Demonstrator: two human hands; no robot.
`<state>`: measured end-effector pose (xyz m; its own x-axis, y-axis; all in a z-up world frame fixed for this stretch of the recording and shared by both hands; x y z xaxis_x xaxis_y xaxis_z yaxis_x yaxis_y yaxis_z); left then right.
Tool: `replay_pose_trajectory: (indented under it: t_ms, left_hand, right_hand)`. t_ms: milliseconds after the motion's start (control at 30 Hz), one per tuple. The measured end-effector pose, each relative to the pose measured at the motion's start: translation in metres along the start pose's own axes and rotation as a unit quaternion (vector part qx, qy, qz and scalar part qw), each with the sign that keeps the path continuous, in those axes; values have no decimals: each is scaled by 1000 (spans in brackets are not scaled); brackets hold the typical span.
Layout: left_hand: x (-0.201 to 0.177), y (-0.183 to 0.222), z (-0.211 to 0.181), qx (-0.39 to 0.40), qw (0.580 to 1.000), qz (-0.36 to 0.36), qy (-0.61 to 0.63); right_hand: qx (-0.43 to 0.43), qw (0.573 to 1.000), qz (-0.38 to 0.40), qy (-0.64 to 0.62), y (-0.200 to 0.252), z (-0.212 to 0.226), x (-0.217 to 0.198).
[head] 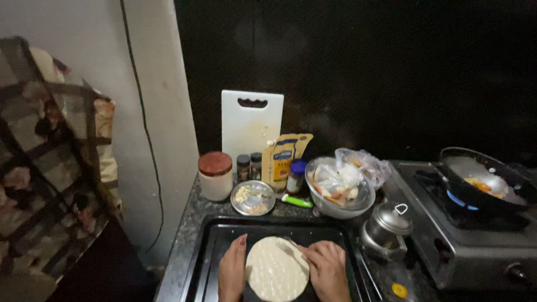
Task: Prepare a pizza-style snack on a flatbread by cooking vegetables and spreading sauce.
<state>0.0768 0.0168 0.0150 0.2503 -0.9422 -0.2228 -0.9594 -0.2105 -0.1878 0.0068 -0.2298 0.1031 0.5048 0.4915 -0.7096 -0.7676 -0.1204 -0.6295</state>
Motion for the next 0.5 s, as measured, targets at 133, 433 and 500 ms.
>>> replay_pose_trajectory:
  t_ms: [133,433,500]
  left_hand:
    - [12,-19,16,11,999,-19,48]
    - [61,-95,-53,20,998,11,59]
    - [75,-115,-62,5,998,34,49]
  right_hand:
    - [84,995,19,-43,13,-58,30]
    - [535,616,83,-572,43,-180,120]
    - [525,598,111,-595,42,-191,131]
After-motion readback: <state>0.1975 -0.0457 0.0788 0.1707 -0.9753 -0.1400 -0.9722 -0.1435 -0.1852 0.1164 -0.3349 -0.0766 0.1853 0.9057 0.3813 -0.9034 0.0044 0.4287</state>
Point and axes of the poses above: each hand's wrist, its own y-axis away from the middle knuckle, its own x-axis out of the palm, z = x × y, the point moved 8 cm from there along -y, towards the middle knuckle
